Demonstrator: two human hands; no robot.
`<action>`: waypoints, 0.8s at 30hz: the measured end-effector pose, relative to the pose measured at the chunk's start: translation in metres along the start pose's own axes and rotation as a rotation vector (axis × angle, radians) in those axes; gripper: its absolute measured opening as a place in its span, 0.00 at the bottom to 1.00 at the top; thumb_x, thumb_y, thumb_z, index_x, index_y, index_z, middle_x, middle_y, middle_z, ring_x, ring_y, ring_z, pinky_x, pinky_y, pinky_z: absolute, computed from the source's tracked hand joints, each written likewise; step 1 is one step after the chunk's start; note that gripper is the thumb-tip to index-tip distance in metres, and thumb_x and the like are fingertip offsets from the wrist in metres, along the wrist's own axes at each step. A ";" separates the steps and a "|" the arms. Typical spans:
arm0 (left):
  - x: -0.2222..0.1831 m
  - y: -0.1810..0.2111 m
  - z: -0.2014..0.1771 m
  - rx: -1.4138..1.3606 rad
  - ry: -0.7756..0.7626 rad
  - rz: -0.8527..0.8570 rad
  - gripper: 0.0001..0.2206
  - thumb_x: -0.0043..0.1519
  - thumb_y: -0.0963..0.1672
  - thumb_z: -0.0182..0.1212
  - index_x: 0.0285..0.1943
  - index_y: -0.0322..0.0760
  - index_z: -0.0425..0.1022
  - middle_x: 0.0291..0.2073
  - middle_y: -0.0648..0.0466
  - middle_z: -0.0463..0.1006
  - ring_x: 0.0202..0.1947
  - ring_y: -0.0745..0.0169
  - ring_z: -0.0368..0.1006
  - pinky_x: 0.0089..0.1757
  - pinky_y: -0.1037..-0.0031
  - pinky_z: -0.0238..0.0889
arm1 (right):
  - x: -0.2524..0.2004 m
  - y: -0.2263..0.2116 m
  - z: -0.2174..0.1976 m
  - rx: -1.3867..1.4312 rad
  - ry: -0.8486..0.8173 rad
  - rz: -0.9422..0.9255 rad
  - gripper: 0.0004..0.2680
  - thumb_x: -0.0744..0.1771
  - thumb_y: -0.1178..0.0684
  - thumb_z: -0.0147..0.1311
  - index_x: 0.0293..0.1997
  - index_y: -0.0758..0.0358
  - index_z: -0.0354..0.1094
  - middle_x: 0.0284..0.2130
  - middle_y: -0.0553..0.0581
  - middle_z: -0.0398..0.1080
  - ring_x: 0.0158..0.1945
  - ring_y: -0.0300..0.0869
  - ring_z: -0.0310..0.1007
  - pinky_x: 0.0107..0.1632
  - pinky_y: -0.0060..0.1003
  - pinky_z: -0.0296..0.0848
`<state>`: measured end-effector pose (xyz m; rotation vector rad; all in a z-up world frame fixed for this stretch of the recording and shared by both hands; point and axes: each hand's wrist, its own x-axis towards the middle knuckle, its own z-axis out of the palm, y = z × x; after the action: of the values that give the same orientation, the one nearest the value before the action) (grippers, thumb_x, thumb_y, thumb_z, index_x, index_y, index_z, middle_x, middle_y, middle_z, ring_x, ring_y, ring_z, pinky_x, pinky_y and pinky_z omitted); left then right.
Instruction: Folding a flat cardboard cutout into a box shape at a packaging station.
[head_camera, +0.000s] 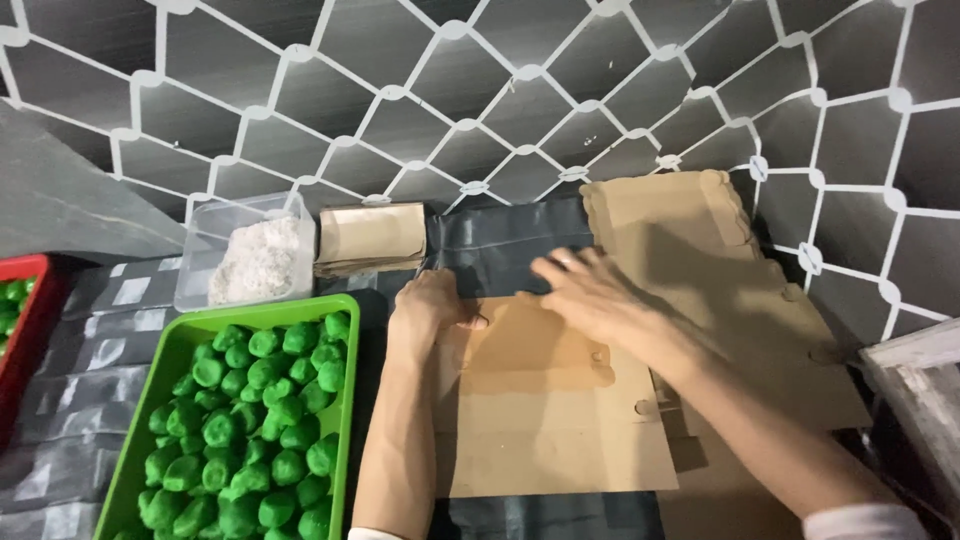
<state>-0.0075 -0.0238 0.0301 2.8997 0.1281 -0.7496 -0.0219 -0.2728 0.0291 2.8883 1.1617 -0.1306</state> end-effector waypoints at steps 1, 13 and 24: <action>-0.003 0.001 0.000 0.000 0.002 -0.006 0.33 0.48 0.58 0.74 0.56 0.35 0.80 0.50 0.46 0.83 0.54 0.43 0.79 0.49 0.53 0.74 | 0.009 -0.004 0.009 0.001 0.003 -0.006 0.15 0.59 0.55 0.65 0.48 0.44 0.78 0.61 0.54 0.57 0.59 0.64 0.61 0.48 0.58 0.71; -0.022 0.004 -0.015 -0.049 0.008 0.013 0.30 0.51 0.57 0.70 0.56 0.36 0.80 0.51 0.45 0.83 0.55 0.43 0.78 0.50 0.54 0.75 | -0.010 -0.017 -0.043 0.281 -0.118 0.121 0.15 0.61 0.69 0.56 0.46 0.55 0.78 0.68 0.57 0.57 0.73 0.71 0.45 0.65 0.76 0.54; -0.019 0.007 -0.013 0.012 0.026 -0.012 0.32 0.51 0.55 0.75 0.60 0.35 0.76 0.53 0.45 0.81 0.56 0.42 0.77 0.51 0.54 0.73 | -0.020 -0.015 -0.053 -0.060 -0.142 0.048 0.14 0.63 0.65 0.58 0.48 0.49 0.80 0.59 0.52 0.62 0.69 0.53 0.52 0.66 0.65 0.59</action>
<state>-0.0171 -0.0290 0.0517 2.9236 0.1441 -0.7178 -0.0434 -0.2728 0.0838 2.8001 1.0534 -0.2894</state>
